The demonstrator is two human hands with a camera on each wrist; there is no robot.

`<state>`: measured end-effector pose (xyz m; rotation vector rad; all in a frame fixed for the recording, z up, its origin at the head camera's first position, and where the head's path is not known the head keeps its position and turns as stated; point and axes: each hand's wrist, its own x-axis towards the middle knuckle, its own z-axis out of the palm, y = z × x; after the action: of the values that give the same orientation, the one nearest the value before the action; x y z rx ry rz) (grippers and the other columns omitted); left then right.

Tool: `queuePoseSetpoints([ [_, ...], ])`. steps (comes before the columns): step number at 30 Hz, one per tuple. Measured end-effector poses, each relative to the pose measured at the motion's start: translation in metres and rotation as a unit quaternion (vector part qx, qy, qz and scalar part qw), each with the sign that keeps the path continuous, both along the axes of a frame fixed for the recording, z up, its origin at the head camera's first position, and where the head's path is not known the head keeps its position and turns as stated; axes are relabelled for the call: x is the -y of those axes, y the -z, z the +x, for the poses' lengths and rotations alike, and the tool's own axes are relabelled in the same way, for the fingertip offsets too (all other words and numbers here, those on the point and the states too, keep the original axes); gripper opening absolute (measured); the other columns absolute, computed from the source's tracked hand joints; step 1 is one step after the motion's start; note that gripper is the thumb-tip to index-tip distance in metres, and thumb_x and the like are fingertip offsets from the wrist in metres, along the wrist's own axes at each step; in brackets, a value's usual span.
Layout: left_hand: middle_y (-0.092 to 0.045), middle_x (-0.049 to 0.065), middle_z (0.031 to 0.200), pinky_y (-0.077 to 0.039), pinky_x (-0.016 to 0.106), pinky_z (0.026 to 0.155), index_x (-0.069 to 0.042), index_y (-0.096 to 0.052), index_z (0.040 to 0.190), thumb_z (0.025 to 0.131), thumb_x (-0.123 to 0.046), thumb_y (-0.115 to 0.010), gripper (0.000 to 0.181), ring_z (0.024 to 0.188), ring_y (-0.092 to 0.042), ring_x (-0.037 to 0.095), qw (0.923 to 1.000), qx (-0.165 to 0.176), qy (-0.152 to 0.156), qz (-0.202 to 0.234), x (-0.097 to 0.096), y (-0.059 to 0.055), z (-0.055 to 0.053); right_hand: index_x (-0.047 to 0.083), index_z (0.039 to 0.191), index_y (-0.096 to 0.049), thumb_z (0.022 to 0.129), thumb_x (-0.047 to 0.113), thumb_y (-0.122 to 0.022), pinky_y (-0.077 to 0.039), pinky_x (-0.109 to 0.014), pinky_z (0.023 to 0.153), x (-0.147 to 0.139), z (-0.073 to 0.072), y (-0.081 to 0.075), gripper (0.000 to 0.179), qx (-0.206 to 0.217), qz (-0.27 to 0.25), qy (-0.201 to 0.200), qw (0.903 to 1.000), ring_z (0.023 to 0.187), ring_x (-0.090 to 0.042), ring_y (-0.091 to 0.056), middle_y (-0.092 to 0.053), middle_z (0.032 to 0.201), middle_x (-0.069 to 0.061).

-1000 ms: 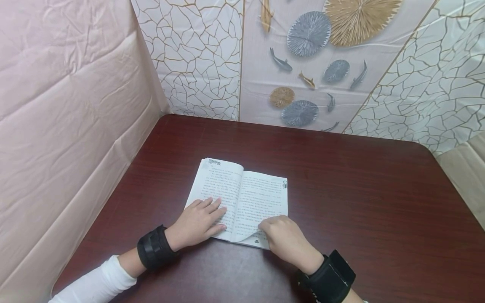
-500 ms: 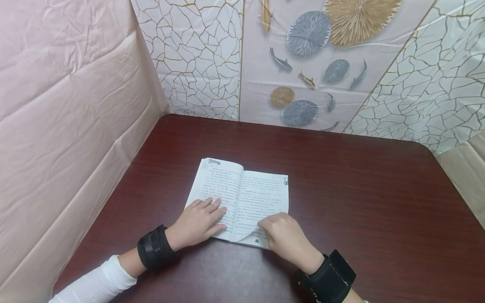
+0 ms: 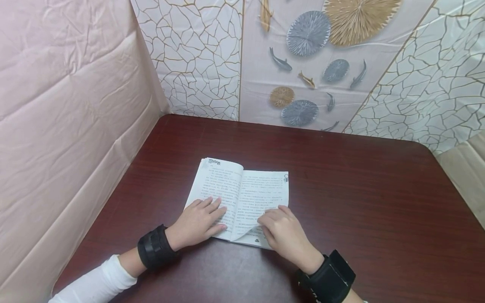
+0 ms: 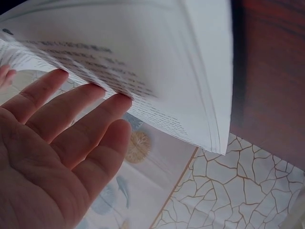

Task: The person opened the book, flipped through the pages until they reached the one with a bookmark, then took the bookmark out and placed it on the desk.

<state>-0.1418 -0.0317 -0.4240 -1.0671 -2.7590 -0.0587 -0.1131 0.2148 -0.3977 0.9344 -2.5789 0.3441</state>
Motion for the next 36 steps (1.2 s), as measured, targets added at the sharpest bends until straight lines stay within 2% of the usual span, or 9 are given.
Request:
queuePoseSetpoints([
  [5, -0.056, 0.009, 0.121, -0.040, 0.039, 0.085, -0.016, -0.056, 0.115, 0.086, -0.052, -0.042, 0.048, 0.111, -0.051, 0.027, 1.0000, 0.005, -0.002, -0.002, 0.000, -0.001, 0.000, 0.012, 0.080, -0.068, 0.065, 0.005, -0.070, -0.039, -0.047, 0.087, 0.000, -0.001, -0.002, 0.017, -0.022, -0.016, 0.002, 0.9996, 0.089, -0.020, -0.062, -0.068, 0.081, 0.002],
  [15, -0.056, 0.009, 0.121, -0.039, 0.041, 0.086, -0.016, -0.056, 0.115, 0.083, -0.058, -0.042, 0.055, 0.112, -0.051, 0.028, 0.9999, 0.008, -0.011, -0.007, -0.002, -0.003, 0.002, 0.011, 0.080, -0.069, 0.064, 0.005, -0.072, -0.036, -0.048, 0.090, 0.003, -0.003, -0.009, 0.018, -0.032, -0.036, 0.011, 0.9988, 0.090, -0.021, -0.062, -0.068, 0.082, 0.000],
  [20, -0.056, 0.011, 0.120, -0.040, 0.042, 0.086, -0.016, -0.056, 0.112, 0.080, -0.063, -0.042, 0.059, 0.111, -0.052, 0.029, 0.9997, 0.001, -0.021, -0.007, -0.006, -0.005, 0.004, 0.011, 0.081, -0.069, 0.064, 0.004, -0.071, -0.038, -0.045, 0.089, 0.006, -0.004, -0.012, 0.019, -0.049, -0.049, -0.007, 0.9976, 0.087, -0.018, -0.062, -0.068, 0.082, 0.000],
  [25, -0.056, 0.013, 0.120, -0.041, 0.042, 0.085, -0.014, -0.056, 0.110, 0.077, -0.069, -0.039, 0.067, 0.110, -0.053, 0.031, 0.9993, 0.003, -0.037, -0.010, -0.011, -0.005, 0.006, 0.011, 0.081, -0.067, 0.064, 0.001, -0.069, -0.043, -0.038, 0.083, 0.010, -0.006, -0.017, 0.020, -0.076, -0.070, -0.031, 0.9942, 0.081, -0.013, -0.061, -0.067, 0.081, 0.001],
  [31, -0.057, 0.016, 0.117, -0.044, 0.042, 0.081, -0.010, -0.057, 0.105, 0.071, -0.074, -0.040, 0.075, 0.107, -0.054, 0.034, 0.9989, -0.012, -0.045, -0.012, -0.016, -0.005, 0.008, 0.010, 0.082, -0.067, 0.075, 0.007, -0.062, -0.045, -0.035, 0.080, 0.015, -0.009, -0.021, 0.009, -0.085, -0.092, -0.057, 0.9905, 0.078, -0.013, -0.061, -0.067, 0.080, 0.000],
  [36, -0.057, 0.018, 0.116, -0.044, 0.041, 0.080, -0.008, -0.057, 0.104, 0.069, -0.076, -0.041, 0.078, 0.107, -0.054, 0.034, 0.9986, -0.019, -0.048, -0.014, -0.019, -0.003, 0.010, 0.008, 0.081, -0.068, 0.080, 0.008, -0.058, -0.044, -0.036, 0.081, 0.020, -0.009, -0.023, 0.010, -0.074, -0.099, -0.063, 0.9903, 0.078, -0.014, -0.061, -0.067, 0.079, -0.001],
])
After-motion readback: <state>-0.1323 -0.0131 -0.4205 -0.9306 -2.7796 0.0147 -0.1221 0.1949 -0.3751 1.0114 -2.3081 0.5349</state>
